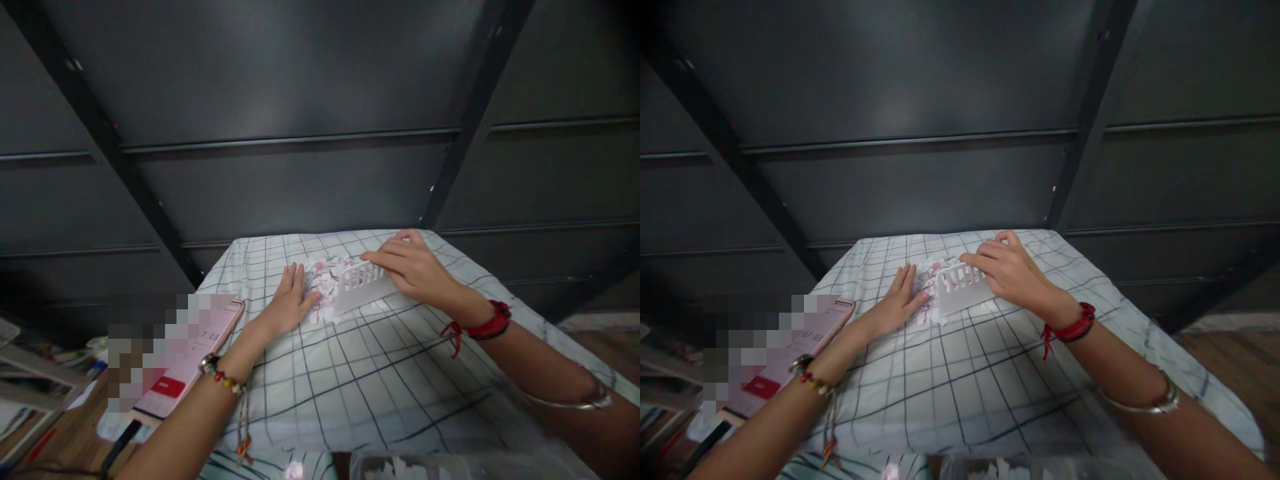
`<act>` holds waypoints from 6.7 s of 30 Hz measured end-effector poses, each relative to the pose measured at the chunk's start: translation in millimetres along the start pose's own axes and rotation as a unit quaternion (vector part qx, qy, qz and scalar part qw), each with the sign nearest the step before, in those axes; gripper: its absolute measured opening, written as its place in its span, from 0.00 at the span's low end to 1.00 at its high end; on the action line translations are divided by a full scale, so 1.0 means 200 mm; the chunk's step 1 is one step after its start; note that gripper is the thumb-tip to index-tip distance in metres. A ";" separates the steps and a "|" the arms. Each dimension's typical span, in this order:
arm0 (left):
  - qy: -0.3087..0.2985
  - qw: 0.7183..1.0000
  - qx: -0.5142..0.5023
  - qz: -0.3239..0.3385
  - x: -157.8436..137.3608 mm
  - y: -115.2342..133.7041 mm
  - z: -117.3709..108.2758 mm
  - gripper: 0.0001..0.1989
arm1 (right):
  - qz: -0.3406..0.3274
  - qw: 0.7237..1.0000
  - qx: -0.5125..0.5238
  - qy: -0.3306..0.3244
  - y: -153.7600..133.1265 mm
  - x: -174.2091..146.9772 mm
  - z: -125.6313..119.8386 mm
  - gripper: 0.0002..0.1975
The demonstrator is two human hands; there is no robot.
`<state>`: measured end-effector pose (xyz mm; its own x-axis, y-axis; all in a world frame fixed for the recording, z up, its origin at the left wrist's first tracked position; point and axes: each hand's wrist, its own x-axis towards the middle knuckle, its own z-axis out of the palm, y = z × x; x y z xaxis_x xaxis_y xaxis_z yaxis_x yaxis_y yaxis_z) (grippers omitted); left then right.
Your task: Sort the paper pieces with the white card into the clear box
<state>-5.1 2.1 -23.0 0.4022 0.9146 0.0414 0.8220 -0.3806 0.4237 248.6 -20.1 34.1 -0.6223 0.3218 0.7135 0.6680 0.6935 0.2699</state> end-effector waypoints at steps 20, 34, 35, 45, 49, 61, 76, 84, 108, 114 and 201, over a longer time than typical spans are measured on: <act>-0.009 0.998 0.017 0.064 -0.04 0.01 0.00 0.37 | -0.004 0.997 0.025 0.079 -0.02 -0.11 -0.04 0.15; -0.011 0.999 0.015 0.046 -0.04 0.02 -0.01 0.37 | -0.013 0.997 0.026 0.065 -0.04 -0.10 -0.05 0.16; -0.011 0.999 0.015 0.048 -0.04 0.01 0.00 0.37 | -0.008 0.997 0.022 0.074 -0.04 -0.10 -0.06 0.15; -0.014 0.998 0.019 0.056 -0.04 0.00 0.00 0.37 | -0.007 0.998 0.022 0.050 0.00 -0.12 -0.06 0.15; -0.011 0.998 0.010 0.065 -0.04 -0.01 0.00 0.36 | -0.001 0.997 0.032 0.073 -0.01 -0.12 -0.07 0.14; -0.013 0.997 0.016 0.072 -0.04 -0.01 0.00 0.37 | -0.005 0.998 0.036 0.054 0.00 -0.14 -0.04 0.17; -0.022 0.997 0.019 0.067 -0.04 -0.01 0.00 0.38 | 0.002 0.999 0.023 0.049 -0.01 -0.12 -0.05 0.15; -0.022 0.997 0.014 0.071 -0.04 -0.01 -0.01 0.38 | 0.002 0.998 -0.039 0.054 -0.01 -0.11 -0.05 0.15; -0.017 0.997 0.028 0.075 -0.04 0.00 -0.01 0.38 | -0.008 0.997 0.052 0.054 0.02 -0.13 -0.08 0.06; -0.021 0.997 0.030 0.075 -0.05 0.01 -0.01 0.38 | 0.010 0.997 0.020 0.075 -0.01 -0.12 -0.07 0.09; -0.012 0.997 0.029 0.071 -0.05 -0.02 -0.01 0.35 | -0.092 0.994 -0.023 0.049 -0.12 -0.08 -0.05 0.09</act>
<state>-13.5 -5.3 -24.4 0.5257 0.8474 0.0747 0.7774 -0.5142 0.3622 245.9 -47.6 22.6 -0.6944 0.1275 0.7082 0.5667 0.7034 0.4290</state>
